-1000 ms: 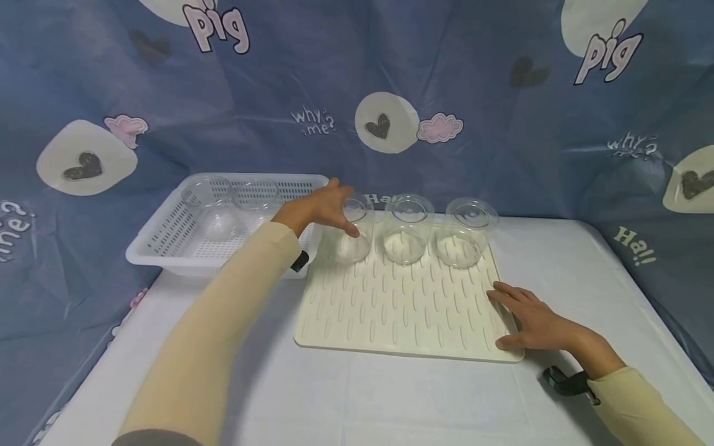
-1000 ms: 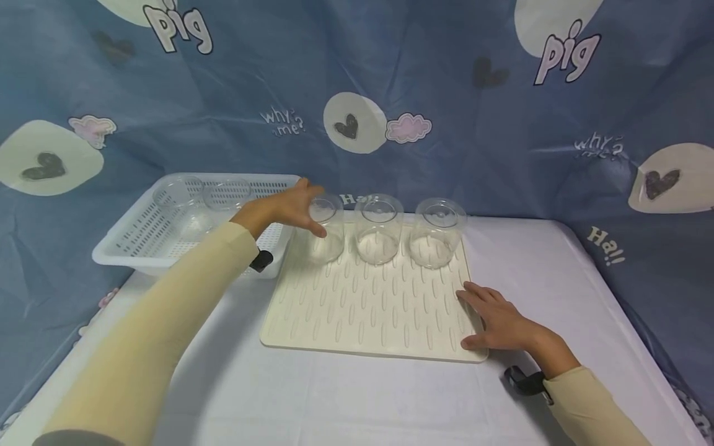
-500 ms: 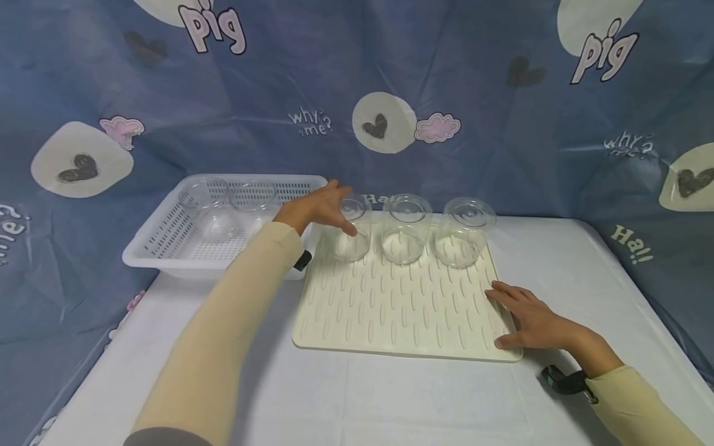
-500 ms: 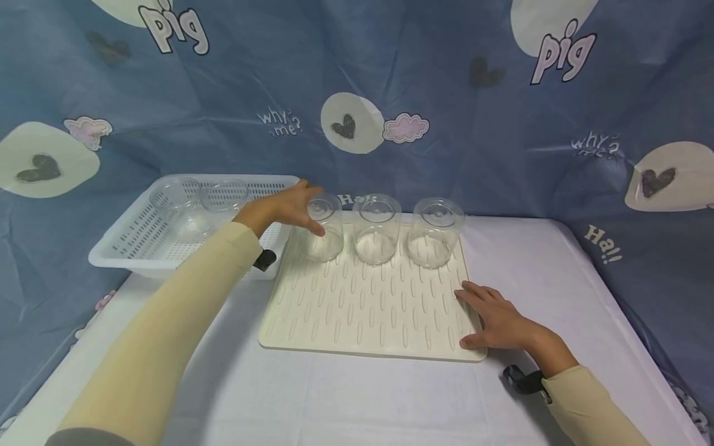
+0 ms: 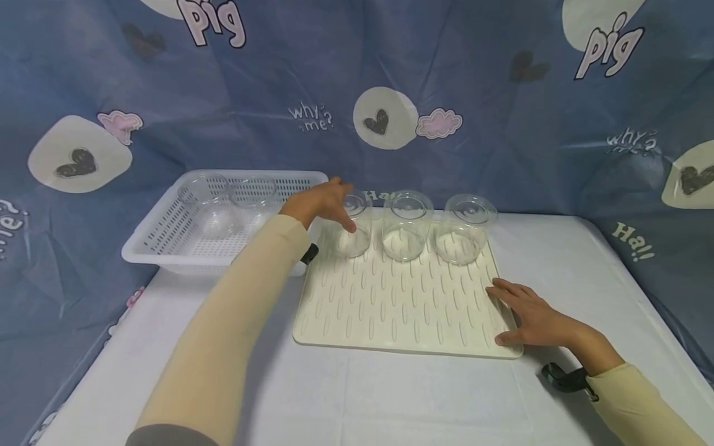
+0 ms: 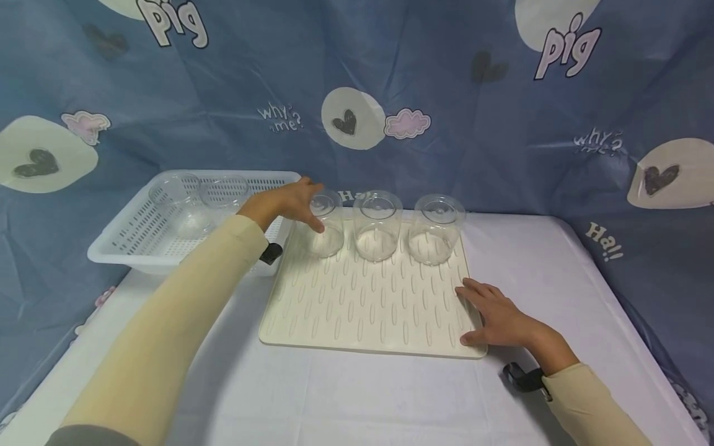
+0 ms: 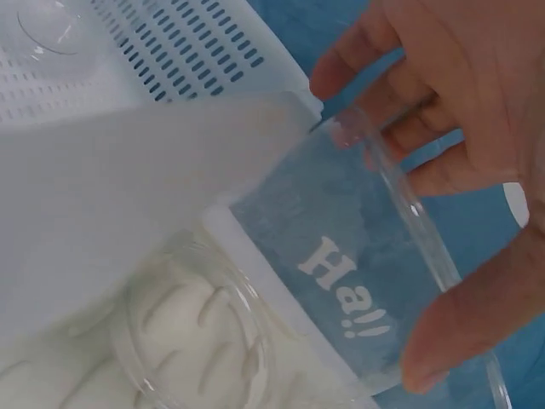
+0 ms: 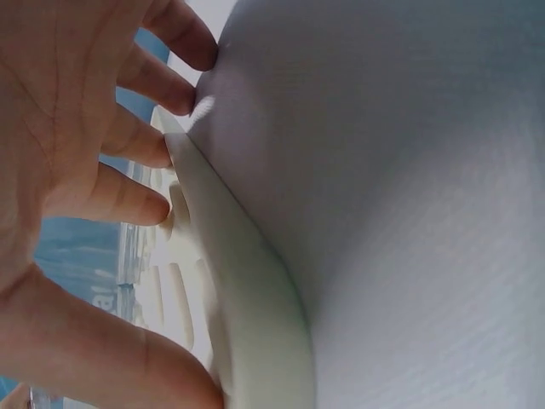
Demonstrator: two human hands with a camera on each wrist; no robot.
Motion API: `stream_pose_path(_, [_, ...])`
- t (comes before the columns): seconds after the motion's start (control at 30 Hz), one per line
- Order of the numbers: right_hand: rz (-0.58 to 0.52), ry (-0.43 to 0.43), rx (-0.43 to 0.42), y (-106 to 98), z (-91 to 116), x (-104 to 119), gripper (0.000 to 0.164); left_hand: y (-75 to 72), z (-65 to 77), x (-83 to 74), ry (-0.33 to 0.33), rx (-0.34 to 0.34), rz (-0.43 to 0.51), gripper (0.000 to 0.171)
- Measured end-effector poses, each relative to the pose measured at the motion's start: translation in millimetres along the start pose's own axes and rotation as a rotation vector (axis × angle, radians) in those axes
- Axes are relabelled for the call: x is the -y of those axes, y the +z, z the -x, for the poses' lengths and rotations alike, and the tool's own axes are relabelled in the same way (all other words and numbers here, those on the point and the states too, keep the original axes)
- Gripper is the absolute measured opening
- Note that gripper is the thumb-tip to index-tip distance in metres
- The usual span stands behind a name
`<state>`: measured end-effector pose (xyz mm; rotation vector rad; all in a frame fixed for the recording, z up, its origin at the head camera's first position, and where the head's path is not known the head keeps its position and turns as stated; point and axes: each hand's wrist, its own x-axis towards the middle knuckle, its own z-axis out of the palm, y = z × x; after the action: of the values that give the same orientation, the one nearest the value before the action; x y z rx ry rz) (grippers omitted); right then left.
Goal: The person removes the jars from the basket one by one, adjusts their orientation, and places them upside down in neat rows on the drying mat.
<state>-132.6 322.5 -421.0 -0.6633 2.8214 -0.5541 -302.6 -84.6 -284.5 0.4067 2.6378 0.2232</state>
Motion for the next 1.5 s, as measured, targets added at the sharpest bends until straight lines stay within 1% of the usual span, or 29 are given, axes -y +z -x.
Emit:
stream_pose_path(0.13, [-0.002,-0.012,0.002,-1,1,0,0.093,-3.4,3.2,-3.7,-0.053,0.029,-0.022,0.111])
stream_pose_path(0.23, [0.003,-0.021,0.000,-2,1,1,0.093,-5.7,5.0,-6.1,-0.078,0.033,-0.040,0.112])
stream_pose_path(0.47, [0.012,-0.018,-0.001,-8,-1,1,0.093,-11.1,6.7,-13.9,-0.108,0.031,-0.034,0.109])
stream_pose_path(0.6, [0.004,-0.023,-0.001,-10,-1,0,0.093,-13.2,6.2,-19.2,-0.125,0.033,-0.056,0.109])
stream_pose_path(0.7, [-0.030,-0.035,0.001,-9,-2,-1,0.092,-13.6,7.6,-20.6,-0.131,0.043,-0.088,0.112])
stream_pose_path(0.8, [-0.065,-0.044,-0.003,-8,-3,-1,0.091,-13.5,10.8,-17.2,-0.110,0.029,-0.110,0.117])
stream_pose_path(0.93, [-0.093,-0.046,-0.024,-6,-2,-2,0.087,-12.7,17.0,-3.5,-0.032,-0.036,-0.066,0.116])
stream_pose_path(1.03, [-0.103,-0.048,-0.031,-4,-2,-1,0.085,-10.7,26.1,10.6,0.023,-0.075,-0.017,0.111])
stream_pose_path(1.1, [-0.114,-0.041,-0.023,-4,-2,-1,0.084,-8.7,34.5,20.0,0.040,-0.089,-0.016,0.107])
stream_pose_path(1.23, [-0.139,-0.015,0.008,-3,0,2,0.086,-7.5,51.3,40.9,0.038,-0.097,-0.069,0.101])
stream_pose_path(1.33, [-0.141,-0.015,0.010,-1,2,2,0.086,-13.3,65.6,58.8,0.009,-0.095,-0.095,0.097])
stream_pose_path(1.5, [-0.126,-0.037,-0.004,0,3,1,0.083,-24.1,85.7,89.2,-0.047,-0.089,-0.048,0.091])
